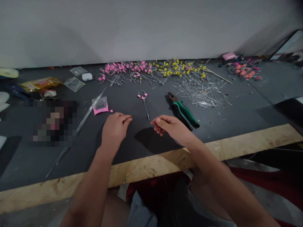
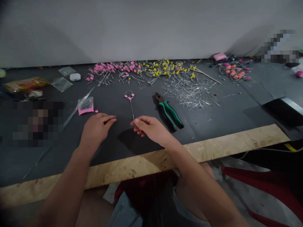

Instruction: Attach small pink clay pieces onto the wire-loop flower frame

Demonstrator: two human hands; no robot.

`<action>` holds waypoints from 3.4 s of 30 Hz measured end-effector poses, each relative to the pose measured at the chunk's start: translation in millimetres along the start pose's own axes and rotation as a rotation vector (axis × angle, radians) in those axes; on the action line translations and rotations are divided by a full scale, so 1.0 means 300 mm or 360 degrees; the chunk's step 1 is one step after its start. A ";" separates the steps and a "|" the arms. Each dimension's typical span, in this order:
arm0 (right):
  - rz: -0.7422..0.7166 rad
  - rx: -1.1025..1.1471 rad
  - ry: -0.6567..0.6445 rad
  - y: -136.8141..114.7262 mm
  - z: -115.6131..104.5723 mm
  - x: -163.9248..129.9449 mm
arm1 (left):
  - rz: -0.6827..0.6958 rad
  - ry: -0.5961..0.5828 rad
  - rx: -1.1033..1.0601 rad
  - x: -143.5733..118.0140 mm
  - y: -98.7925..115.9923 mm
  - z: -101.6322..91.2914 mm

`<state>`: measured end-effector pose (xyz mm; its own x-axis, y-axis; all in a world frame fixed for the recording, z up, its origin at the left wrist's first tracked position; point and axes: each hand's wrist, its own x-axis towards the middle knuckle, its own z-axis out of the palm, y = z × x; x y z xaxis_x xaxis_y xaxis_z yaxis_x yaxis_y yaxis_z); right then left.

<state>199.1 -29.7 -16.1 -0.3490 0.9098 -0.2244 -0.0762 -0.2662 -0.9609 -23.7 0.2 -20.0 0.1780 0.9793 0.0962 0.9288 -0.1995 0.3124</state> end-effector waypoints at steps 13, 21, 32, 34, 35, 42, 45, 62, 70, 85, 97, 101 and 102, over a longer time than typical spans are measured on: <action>0.0022 -0.0030 0.0035 -0.005 0.019 0.018 | 0.0076 -0.0071 0.0569 -0.212 0.113 0.038; 0.0009 -0.0098 0.0030 -0.005 0.011 0.011 | 0.0057 -0.0113 0.0573 -0.179 0.120 0.047; -0.0010 -0.0090 0.0018 -0.007 0.003 0.008 | 0.0099 -0.0105 0.0586 -0.133 0.134 0.064; -0.0014 -0.0091 0.0021 -0.008 0.003 0.009 | 0.0122 -0.0118 0.0583 -0.165 0.141 0.056; -0.0013 -0.0093 0.0022 -0.007 0.003 0.009 | 0.0133 -0.0128 0.0575 -0.179 0.143 0.050; 0.0008 -0.0098 0.0044 -0.002 0.001 0.004 | 0.0120 -0.0140 0.0309 -0.132 0.104 0.016; 0.0008 -0.0090 0.0048 -0.003 0.000 0.002 | 0.0116 -0.0119 0.0176 -0.079 0.080 0.023; -0.0010 -0.0066 0.0029 -0.013 -0.003 0.000 | 0.0140 0.0002 0.0233 0.001 -0.029 -0.001; -0.0020 -0.0048 0.0046 -0.015 -0.004 0.010 | 0.0104 -0.0116 0.0608 -0.143 0.061 0.008; -0.0006 -0.0094 0.0049 -0.010 0.000 0.009 | -0.0016 -0.0159 0.0693 -0.150 0.066 0.034; 0.0010 -0.0134 0.0047 -0.009 -0.003 0.009 | 0.0070 -0.0156 0.0723 -0.204 0.068 -0.005; 0.0022 -0.0133 0.0062 -0.011 -0.003 0.007 | 0.0021 -0.0116 0.0699 -0.199 0.064 -0.005; 0.0023 -0.0134 0.0063 -0.012 -0.003 0.007 | 0.0015 -0.0110 0.0691 -0.197 0.062 -0.002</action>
<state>199.5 -26.7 -13.4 -0.3124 0.9183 -0.2432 0.0079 -0.2535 -0.9673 -17.1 -61.3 -19.4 0.1945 0.9805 0.0293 0.9750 -0.1900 -0.1155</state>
